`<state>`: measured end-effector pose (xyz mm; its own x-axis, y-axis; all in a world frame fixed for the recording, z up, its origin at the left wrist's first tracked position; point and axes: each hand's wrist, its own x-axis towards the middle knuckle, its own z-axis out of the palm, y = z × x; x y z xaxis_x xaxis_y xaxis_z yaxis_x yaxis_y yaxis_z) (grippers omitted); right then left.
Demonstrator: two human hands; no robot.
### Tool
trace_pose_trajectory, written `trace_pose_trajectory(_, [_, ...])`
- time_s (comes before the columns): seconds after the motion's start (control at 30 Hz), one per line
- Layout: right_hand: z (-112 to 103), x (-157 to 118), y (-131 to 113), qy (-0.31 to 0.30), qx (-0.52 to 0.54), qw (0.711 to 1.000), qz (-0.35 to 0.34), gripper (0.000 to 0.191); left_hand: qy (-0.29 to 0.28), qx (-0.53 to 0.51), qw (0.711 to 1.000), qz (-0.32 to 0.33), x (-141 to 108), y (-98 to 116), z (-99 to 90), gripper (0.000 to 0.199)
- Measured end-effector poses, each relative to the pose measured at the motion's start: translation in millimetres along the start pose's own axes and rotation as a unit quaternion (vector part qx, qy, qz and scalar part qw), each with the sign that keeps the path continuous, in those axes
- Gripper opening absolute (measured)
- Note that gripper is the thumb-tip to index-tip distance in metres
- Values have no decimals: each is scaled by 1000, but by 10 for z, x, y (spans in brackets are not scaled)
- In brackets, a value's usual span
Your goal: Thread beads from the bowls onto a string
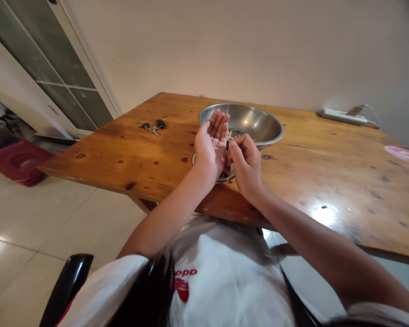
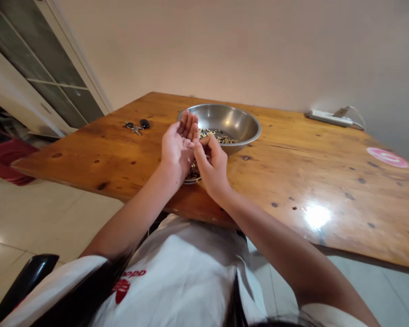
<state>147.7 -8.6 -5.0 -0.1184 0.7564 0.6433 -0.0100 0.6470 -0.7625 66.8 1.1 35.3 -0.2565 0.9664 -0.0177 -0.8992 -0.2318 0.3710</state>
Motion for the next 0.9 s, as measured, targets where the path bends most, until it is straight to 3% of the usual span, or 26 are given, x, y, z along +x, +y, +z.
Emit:
trace_pose_trajectory(0.17, [-213,-43,-124,72,-62,993,-67,21,3,-5,1000,-24,-24,17,4,39])
trace_pose_trajectory(0.3, [-407,-62,-140,103,-38,989,-98,21,-10,-7,999,-42,-35,33,19,45])
trace_pose_trajectory(0.7, [-431,-51,-63,75,-89,991,-64,22,-14,4,999,-39,-36,27,16,47])
trace_pose_trajectory(0.9, [-393,-64,-180,-32,-71,997,22,24,-65,25,993,-97,-83,39,-12,41])
